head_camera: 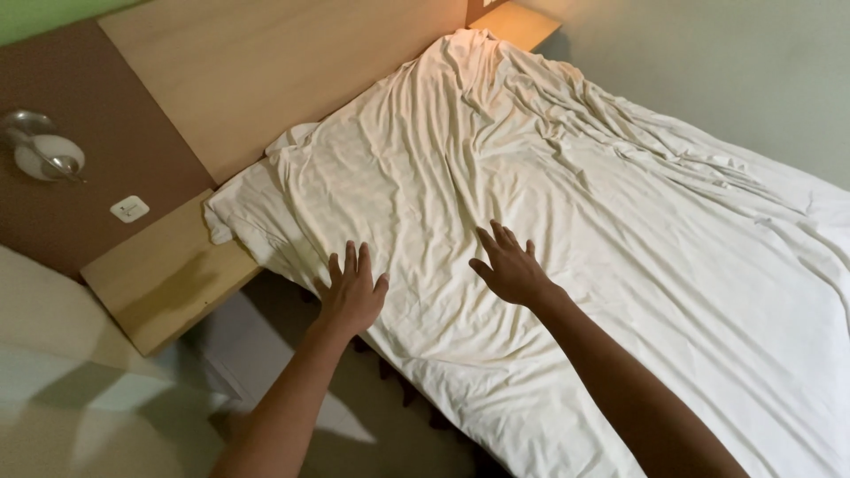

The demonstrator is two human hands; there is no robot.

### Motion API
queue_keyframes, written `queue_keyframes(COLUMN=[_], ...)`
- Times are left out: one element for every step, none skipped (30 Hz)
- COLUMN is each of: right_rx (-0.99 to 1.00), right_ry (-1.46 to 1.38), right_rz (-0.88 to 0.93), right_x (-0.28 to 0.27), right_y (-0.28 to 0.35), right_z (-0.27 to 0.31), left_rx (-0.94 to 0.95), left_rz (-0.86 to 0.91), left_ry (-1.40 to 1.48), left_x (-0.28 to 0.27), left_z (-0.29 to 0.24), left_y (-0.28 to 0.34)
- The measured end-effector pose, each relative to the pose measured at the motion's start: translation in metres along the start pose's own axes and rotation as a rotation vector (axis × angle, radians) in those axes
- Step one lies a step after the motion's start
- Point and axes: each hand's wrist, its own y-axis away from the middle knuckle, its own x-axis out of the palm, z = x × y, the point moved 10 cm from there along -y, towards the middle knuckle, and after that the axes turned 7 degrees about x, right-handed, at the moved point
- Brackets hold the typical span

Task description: The person smooths and tucks a white bedsheet onto a mattress. They move around the bed to adjust the fabric at the headboard and corners, pulling the sheet taut and folding the edges under the mattress.

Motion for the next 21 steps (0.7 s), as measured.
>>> queue_keyframes(right_rx=[-0.004,-0.010,-0.016,-0.018,-0.030,-0.044,-0.050,-0.058,-0.067,-0.078,-0.084,-0.086,-0.093,-0.102,-0.110,-0.119,-0.131,-0.147,-0.159,-0.171,-0.183], right_ry=[0.002,0.007,0.012,0.012,0.008,0.003,0.002,-0.004,-0.010,-0.011,-0.011,-0.010,-0.010,-0.008,-0.006,-0.004,-0.003,-0.002,0.001,0.003,0.004], right_rz=[-0.001,-0.002,-0.003,0.001,0.004,0.008,0.014,0.018,0.022,0.026,0.032,0.038,0.044,0.047,0.050,0.057,0.064,0.074,0.082,0.083,0.085], right_x=[-0.002,-0.006,-0.009,-0.009,-0.008,-0.008,-0.007,-0.007,-0.008,-0.008,-0.007,-0.006,-0.004,-0.003,-0.002,-0.001,0.002,0.004,0.006,0.008,0.010], right_y=[-0.002,-0.006,-0.009,-0.010,-0.012,-0.013,-0.014,-0.016,-0.018,-0.019,-0.020,-0.020,-0.020,-0.022,-0.023,-0.023,-0.024,-0.024,-0.025,-0.027,-0.029], right_z=[-0.002,-0.005,-0.008,-0.013,-0.015,-0.016,-0.018,-0.019,-0.019,-0.019,-0.019,-0.020,-0.019,-0.019,-0.019,-0.020,-0.020,-0.019,-0.018,-0.017,-0.015], left_rx=[-0.002,-0.007,-0.011,-0.015,-0.023,-0.035,-0.042,-0.048,-0.054,-0.066,-0.075,-0.082,-0.091,-0.095,-0.098,-0.108,-0.119,-0.134,-0.148,-0.165,-0.182], left_rz=[-0.004,-0.010,-0.016,-0.014,-0.012,-0.011,-0.009,-0.014,-0.020,-0.023,-0.028,-0.030,-0.031,-0.031,-0.031,-0.031,-0.025,-0.020,-0.022,-0.021,-0.020], left_ry=[0.001,0.002,0.002,0.003,0.006,0.009,0.009,0.014,0.018,0.019,0.016,0.014,0.015,0.017,0.018,0.022,0.033,0.044,0.049,0.061,0.074], left_x=[0.000,0.000,-0.001,0.001,0.003,0.004,0.006,0.005,0.004,0.004,0.004,0.005,0.007,0.008,0.009,0.011,0.013,0.015,0.016,0.018,0.019], left_z=[-0.004,-0.009,-0.014,-0.020,-0.024,-0.027,-0.031,-0.035,-0.038,-0.039,-0.040,-0.041,-0.041,-0.042,-0.043,-0.045,-0.045,-0.045,-0.045,-0.043,-0.041], left_y=[-0.001,-0.004,-0.007,-0.006,-0.006,-0.004,-0.003,-0.003,-0.002,-0.002,-0.001,-0.001,0.001,0.002,0.003,0.005,0.007,0.011,0.015,0.018,0.021])
